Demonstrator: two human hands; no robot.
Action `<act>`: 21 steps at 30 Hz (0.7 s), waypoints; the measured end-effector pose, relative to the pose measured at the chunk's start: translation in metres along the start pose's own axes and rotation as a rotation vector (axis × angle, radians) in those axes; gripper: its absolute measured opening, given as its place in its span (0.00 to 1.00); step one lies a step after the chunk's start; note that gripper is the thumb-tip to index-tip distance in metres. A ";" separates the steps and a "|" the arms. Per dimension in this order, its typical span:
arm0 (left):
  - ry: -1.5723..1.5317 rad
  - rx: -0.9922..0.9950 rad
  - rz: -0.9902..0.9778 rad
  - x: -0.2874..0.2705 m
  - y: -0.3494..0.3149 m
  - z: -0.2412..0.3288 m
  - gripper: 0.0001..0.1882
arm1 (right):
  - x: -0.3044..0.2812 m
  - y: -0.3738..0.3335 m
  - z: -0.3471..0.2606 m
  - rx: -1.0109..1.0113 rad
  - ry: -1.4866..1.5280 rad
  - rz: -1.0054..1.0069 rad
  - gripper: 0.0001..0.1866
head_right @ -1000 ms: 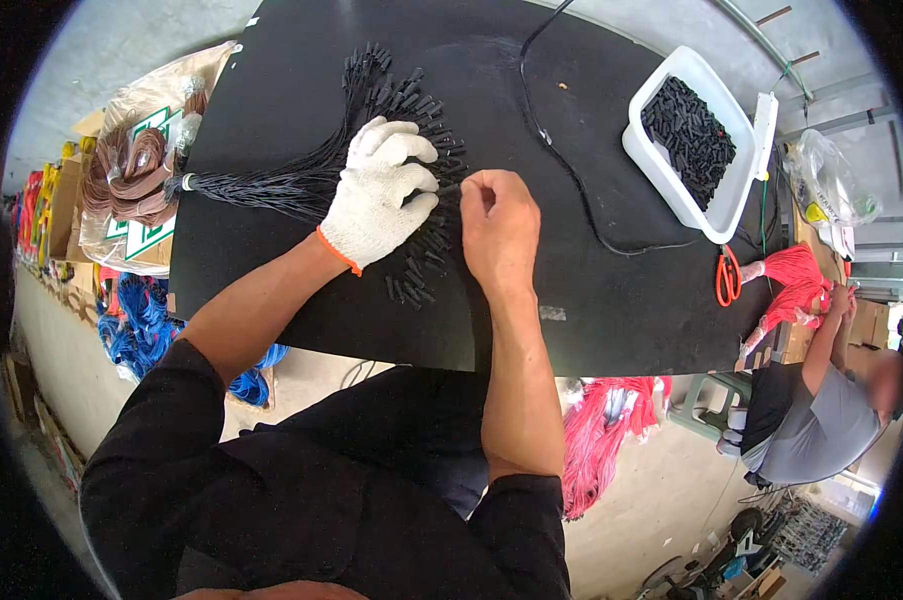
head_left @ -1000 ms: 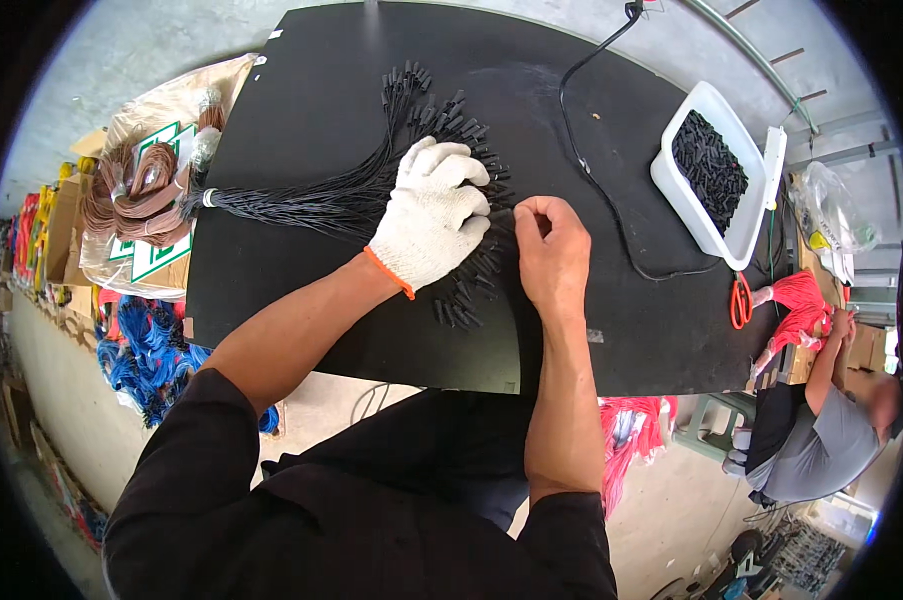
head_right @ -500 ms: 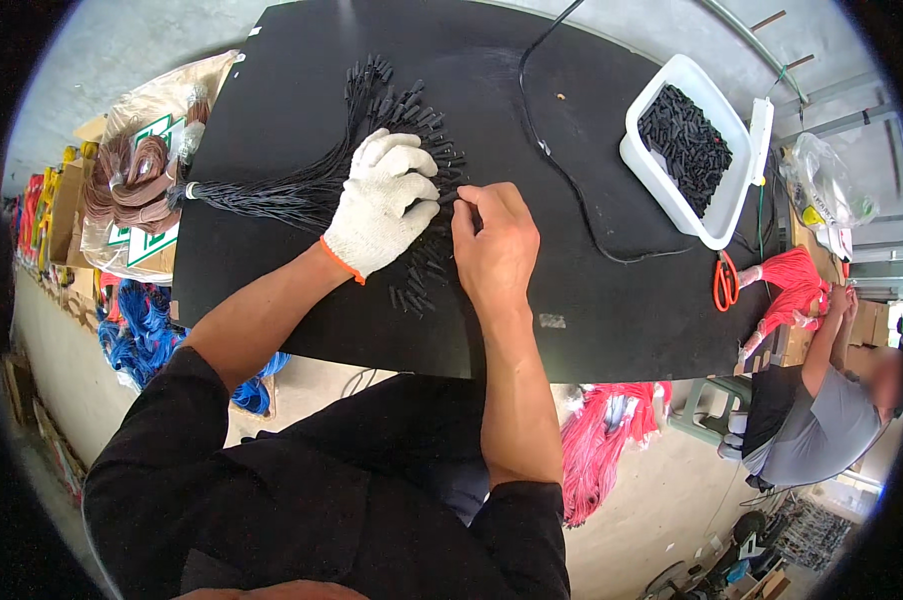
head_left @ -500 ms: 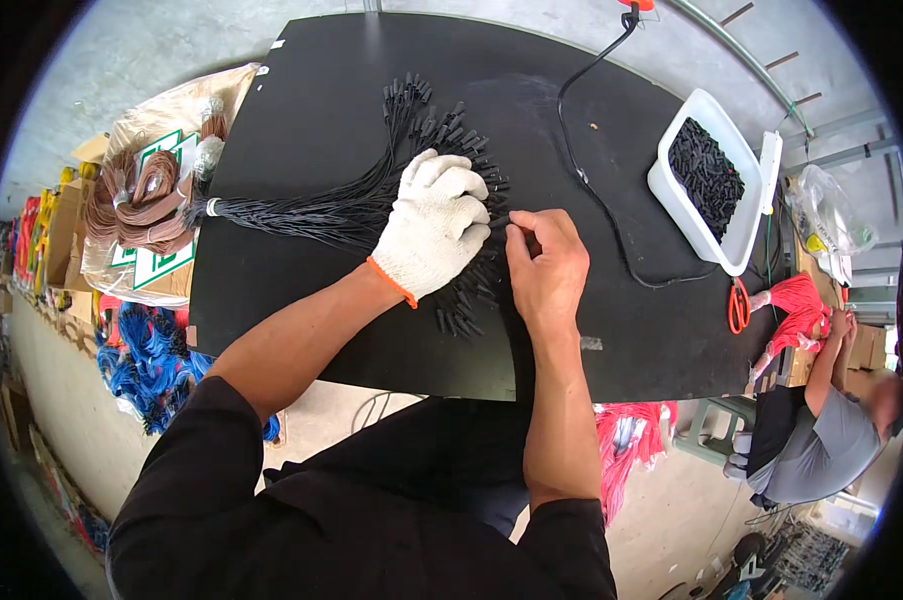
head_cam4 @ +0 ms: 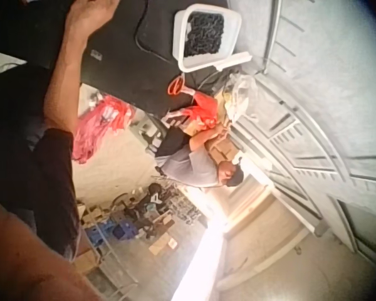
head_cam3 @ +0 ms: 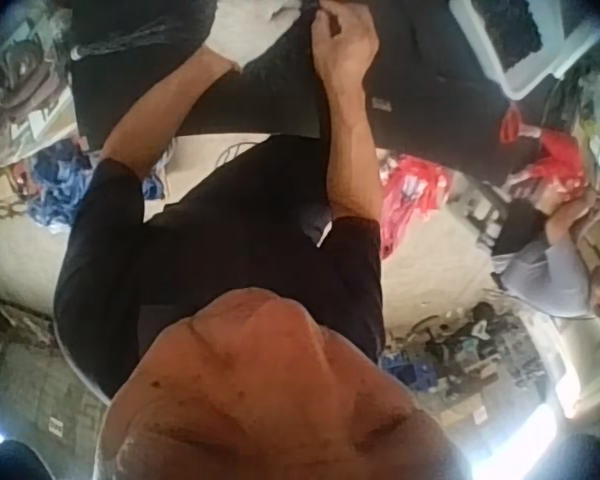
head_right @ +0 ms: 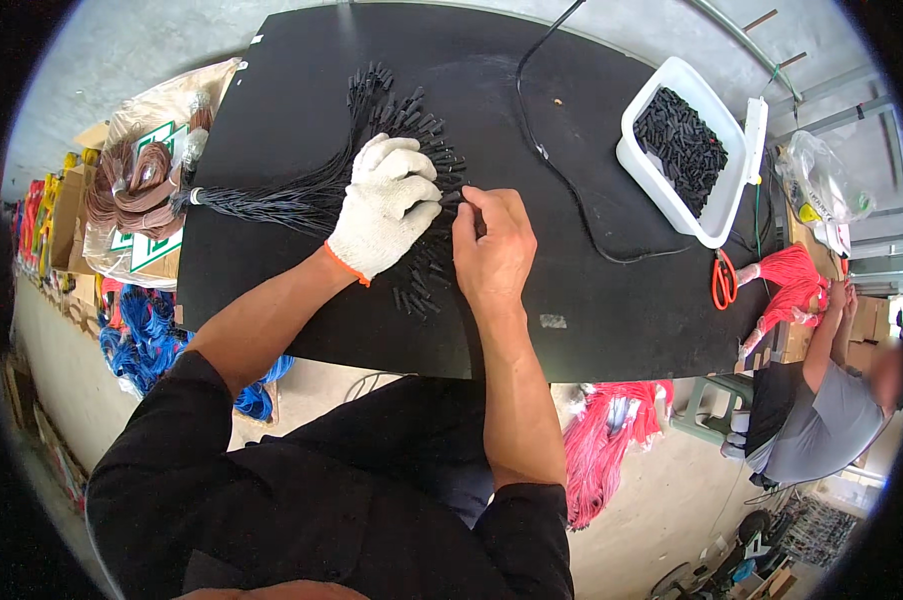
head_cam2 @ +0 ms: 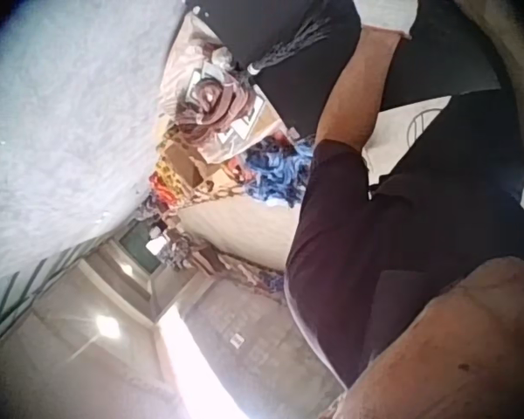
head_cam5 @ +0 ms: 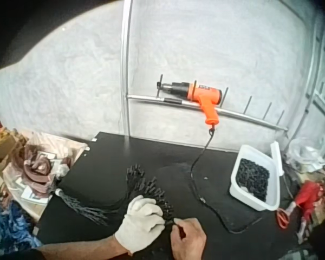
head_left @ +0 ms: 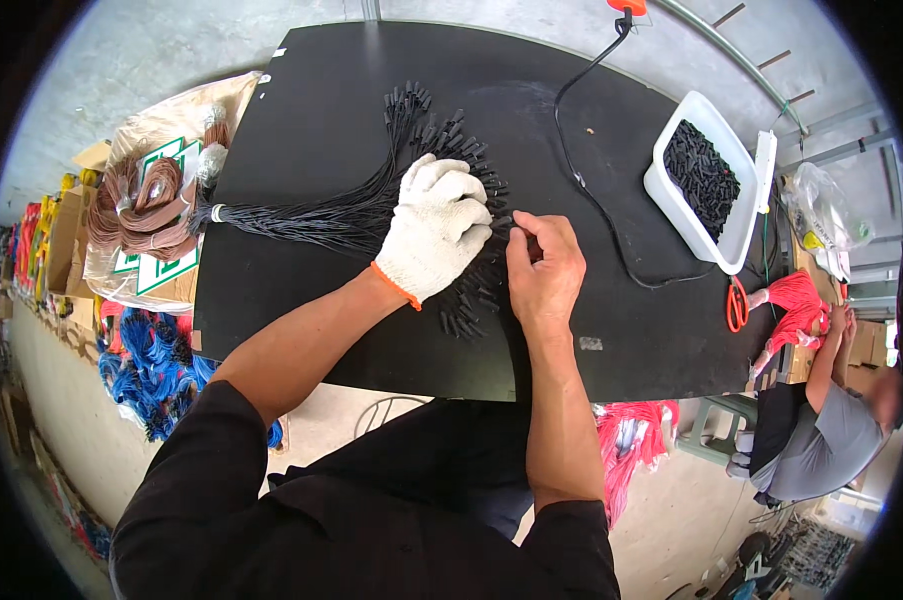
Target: Apply a heat gun to heat-shrink tubing on wire bundles.
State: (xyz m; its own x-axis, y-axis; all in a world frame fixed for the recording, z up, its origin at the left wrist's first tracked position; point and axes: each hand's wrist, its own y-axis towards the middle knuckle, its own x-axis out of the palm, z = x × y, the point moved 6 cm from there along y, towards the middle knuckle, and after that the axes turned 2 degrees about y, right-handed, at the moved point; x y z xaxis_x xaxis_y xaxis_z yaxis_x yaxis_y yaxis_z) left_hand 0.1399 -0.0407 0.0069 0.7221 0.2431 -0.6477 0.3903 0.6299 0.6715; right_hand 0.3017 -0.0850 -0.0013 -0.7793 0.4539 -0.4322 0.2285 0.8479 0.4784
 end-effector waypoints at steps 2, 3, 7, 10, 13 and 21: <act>-0.002 0.007 0.001 0.000 0.001 0.001 0.08 | 0.001 0.000 -0.001 -0.014 -0.001 0.002 0.09; 0.009 0.008 0.004 0.000 0.001 0.001 0.08 | 0.003 0.001 -0.002 -0.027 -0.001 -0.002 0.09; 0.024 0.014 0.010 0.000 0.001 0.002 0.08 | 0.003 0.001 0.002 -0.062 -0.029 0.011 0.09; 0.031 0.010 0.012 0.000 -0.001 0.000 0.08 | 0.004 0.002 0.003 0.029 0.012 -0.002 0.08; 0.031 0.017 0.015 0.000 0.000 0.002 0.08 | 0.003 0.004 0.008 0.099 0.049 -0.007 0.07; 0.052 0.044 0.022 0.004 -0.001 -0.002 0.08 | 0.011 0.003 0.013 0.176 0.117 -0.060 0.08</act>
State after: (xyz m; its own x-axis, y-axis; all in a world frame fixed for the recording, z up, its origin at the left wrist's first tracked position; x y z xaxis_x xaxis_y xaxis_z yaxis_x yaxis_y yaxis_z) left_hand 0.1413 -0.0389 0.0032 0.7004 0.2957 -0.6496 0.3999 0.5913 0.7003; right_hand 0.3020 -0.0737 -0.0145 -0.8547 0.3751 -0.3589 0.2701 0.9117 0.3095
